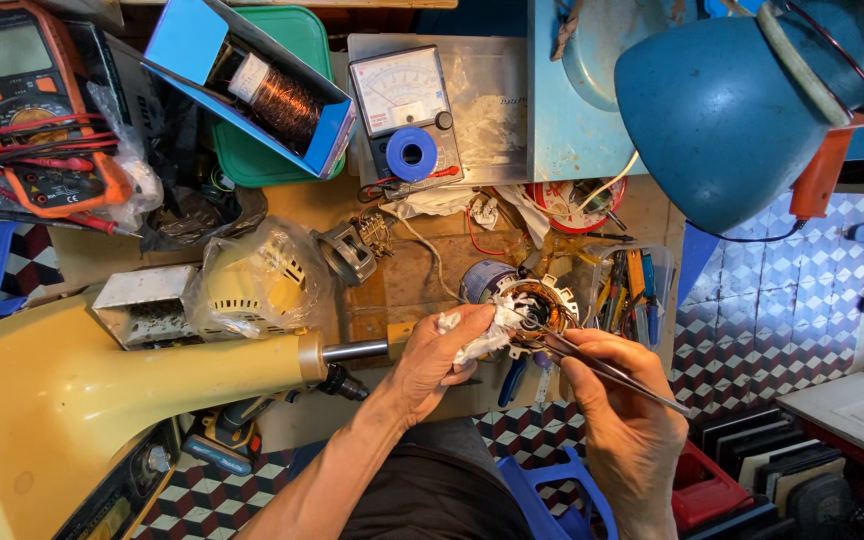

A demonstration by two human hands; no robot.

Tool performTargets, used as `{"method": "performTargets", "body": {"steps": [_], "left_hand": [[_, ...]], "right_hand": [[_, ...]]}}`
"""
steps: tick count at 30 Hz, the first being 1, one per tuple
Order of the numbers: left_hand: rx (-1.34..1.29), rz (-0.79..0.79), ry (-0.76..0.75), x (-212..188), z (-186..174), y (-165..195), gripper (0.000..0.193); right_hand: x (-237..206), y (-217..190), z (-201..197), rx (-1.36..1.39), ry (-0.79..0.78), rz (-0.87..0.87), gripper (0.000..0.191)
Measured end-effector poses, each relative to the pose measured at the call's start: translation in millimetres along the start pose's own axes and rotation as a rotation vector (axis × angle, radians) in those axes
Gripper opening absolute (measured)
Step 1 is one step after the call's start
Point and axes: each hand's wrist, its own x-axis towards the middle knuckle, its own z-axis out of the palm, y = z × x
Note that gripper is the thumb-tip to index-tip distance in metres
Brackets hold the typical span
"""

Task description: The person cleans the interior of a motor stator with a cloth and a screwdriver, then uses a flashlight to inspect the windings. The person also wipes a small cylindrical component and places it on the workbench.

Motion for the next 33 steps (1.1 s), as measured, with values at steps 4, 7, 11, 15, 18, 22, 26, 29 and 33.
{"method": "performTargets", "body": {"steps": [4,7,11,15,18,22,26,29,33], "left_hand": [[0.044,0.056,-0.047,-2.6,-2.5,2.8,0.045],[0.063,0.066,-0.028,-2.3,-4.7,1.3,0.046],[0.082,0.081,-0.021,-0.9,-7.4,-5.6,0.044],[0.403,0.270,0.024,4.8,-13.0,-8.0,0.045],[0.993,0.583,0.151,15.9,-13.1,-1.9,0.051],[1.313,0.482,0.128,28.2,5.5,2.8,0.084],[1.350,0.398,0.145,34.8,15.3,13.1,0.098],[1.360,0.426,0.205,36.2,18.0,15.2,0.112],[1.475,0.287,0.181,40.8,19.7,12.7,0.120]], "right_hand": [[0.5,3.1,2.3,0.013,-0.012,0.008,0.022],[-1.4,5.8,1.3,-0.028,0.001,0.027,0.022],[0.1,11.3,2.4,-0.020,0.023,0.003,0.020],[9.0,12.0,-1.1,-0.054,0.082,0.023,0.015],[17.1,6.4,-9.8,-0.199,0.098,-0.052,0.016],[29.6,3.9,-6.7,-0.396,-0.022,-0.154,0.016],[41.0,7.5,4.9,-0.605,-0.115,-0.177,0.018],[44.2,12.0,11.6,-0.652,-0.146,-0.246,0.017],[41.9,18.3,12.9,-0.705,-0.136,-0.236,0.017]]}}
